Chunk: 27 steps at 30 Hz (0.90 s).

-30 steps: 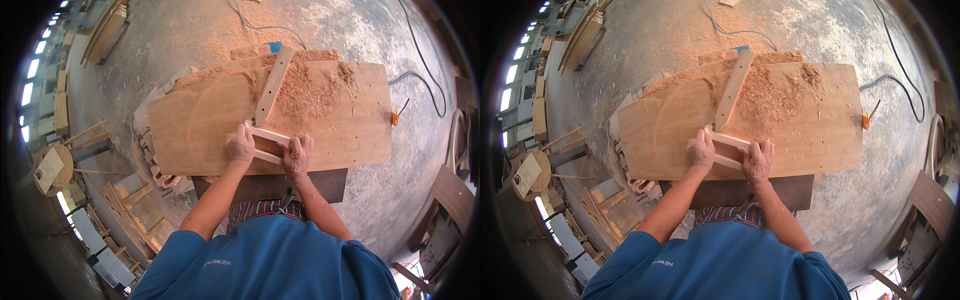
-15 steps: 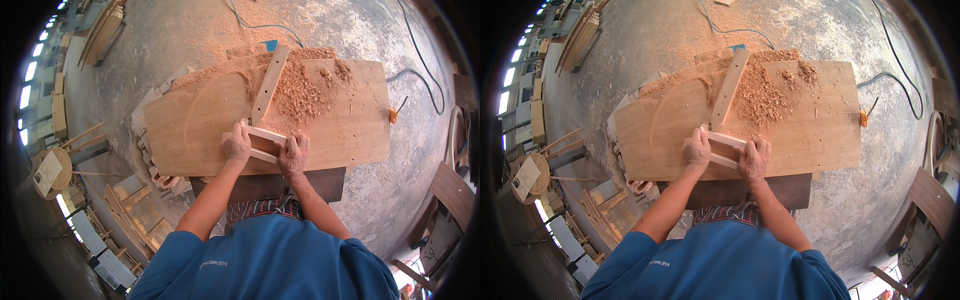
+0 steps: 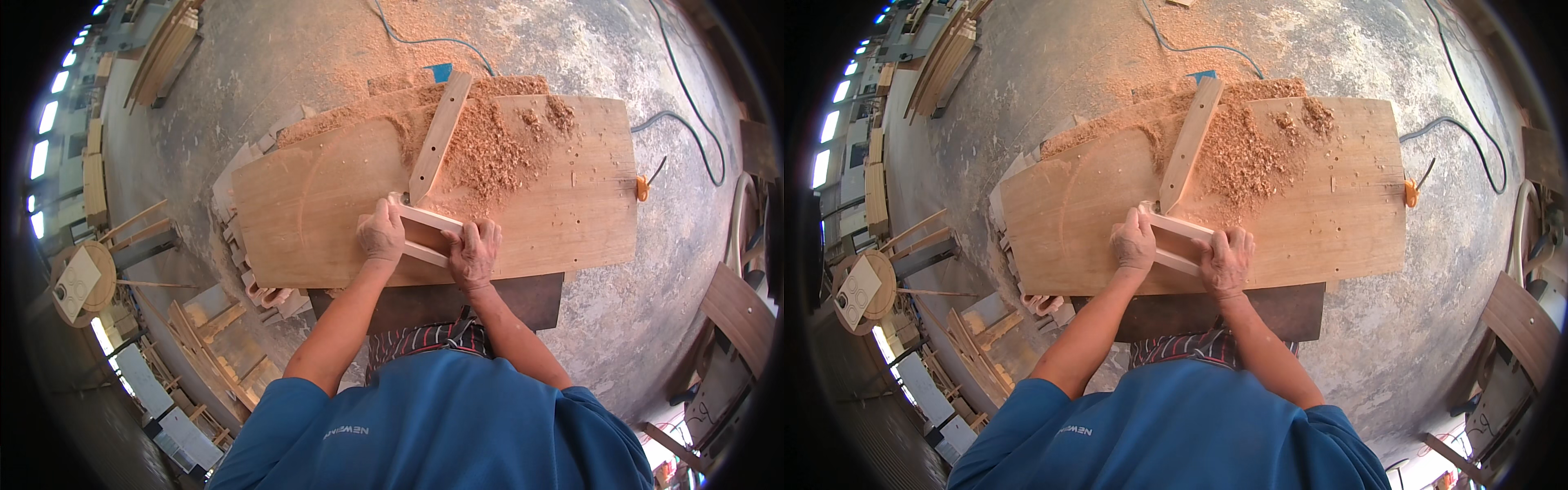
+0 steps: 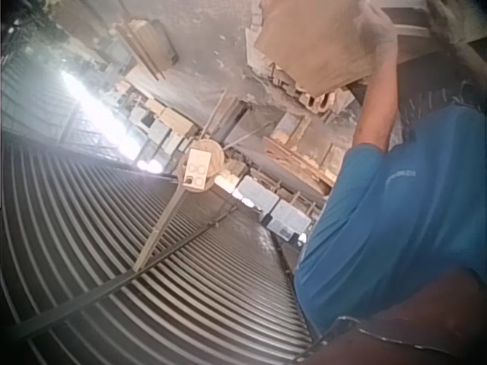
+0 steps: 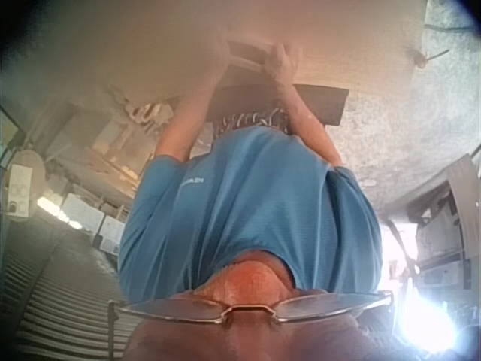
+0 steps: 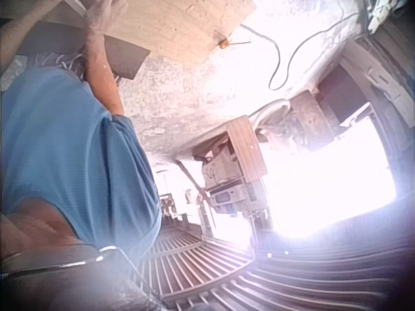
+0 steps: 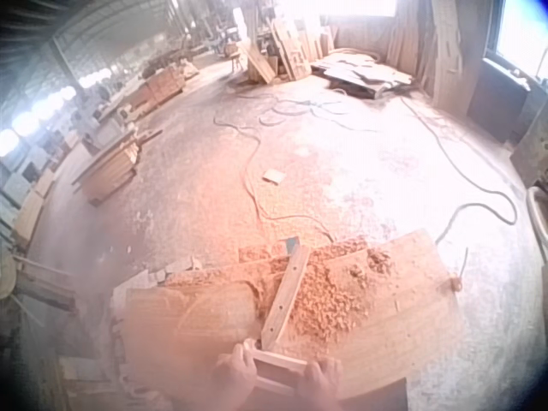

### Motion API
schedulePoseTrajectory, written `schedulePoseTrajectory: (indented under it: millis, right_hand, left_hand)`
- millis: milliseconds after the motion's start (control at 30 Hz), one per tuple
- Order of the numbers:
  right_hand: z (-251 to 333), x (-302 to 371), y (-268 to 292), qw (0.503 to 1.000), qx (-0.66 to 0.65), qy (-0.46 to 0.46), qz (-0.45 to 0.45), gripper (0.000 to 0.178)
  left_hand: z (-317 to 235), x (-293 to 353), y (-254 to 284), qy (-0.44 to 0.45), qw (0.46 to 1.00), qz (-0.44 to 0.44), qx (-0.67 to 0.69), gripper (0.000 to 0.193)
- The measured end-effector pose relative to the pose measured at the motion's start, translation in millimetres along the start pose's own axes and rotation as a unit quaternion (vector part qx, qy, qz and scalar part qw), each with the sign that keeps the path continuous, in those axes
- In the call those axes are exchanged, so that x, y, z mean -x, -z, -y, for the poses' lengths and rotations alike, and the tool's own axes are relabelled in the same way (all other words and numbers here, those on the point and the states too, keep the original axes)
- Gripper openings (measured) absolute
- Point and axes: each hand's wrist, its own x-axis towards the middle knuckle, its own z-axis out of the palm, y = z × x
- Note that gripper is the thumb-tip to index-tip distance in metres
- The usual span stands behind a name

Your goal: The person sands a curved wooden component by hand using a sanding block, then places it on a wooden pallet and picks up another piece to repeat the process.

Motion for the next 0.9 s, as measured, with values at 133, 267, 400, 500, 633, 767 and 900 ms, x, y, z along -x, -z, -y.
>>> schedulePoseTrajectory:
  millis: [133,267,400,500,633,767,900]
  right_hand:
    - [3,0,-2,1.0,0.001,0.0,0.0,0.027]
    - [5,-1,-5,1.0,0.001,-0.001,0.0,0.027]
    - [5,-2,-7,1.0,-0.006,0.001,-0.002,0.032]
    - [6,-2,-9,1.0,-0.002,0.0,0.001,0.032]
    - [7,-3,-10,1.0,-0.003,0.005,-0.004,0.032]
    - [9,-3,-9,1.0,-0.009,0.001,0.012,0.031]
    - [10,-5,-8,1.0,-0.008,0.01,0.009,0.031]
  left_hand:
    - [4,-2,-2,-0.029,0.998,-0.041,-0.026,0.025]
    - [7,-3,-2,-0.032,0.998,-0.046,-0.03,0.025]
    - [8,-5,-2,-0.031,0.998,-0.043,-0.027,0.025]
    - [11,-6,-1,-0.03,0.998,-0.042,-0.026,0.025]
    - [11,-7,0,-0.026,0.999,-0.04,-0.022,0.024]
    - [11,-7,0,-0.017,0.998,-0.042,-0.038,0.024]
    - [12,-7,1,-0.012,0.999,-0.036,-0.034,0.024]
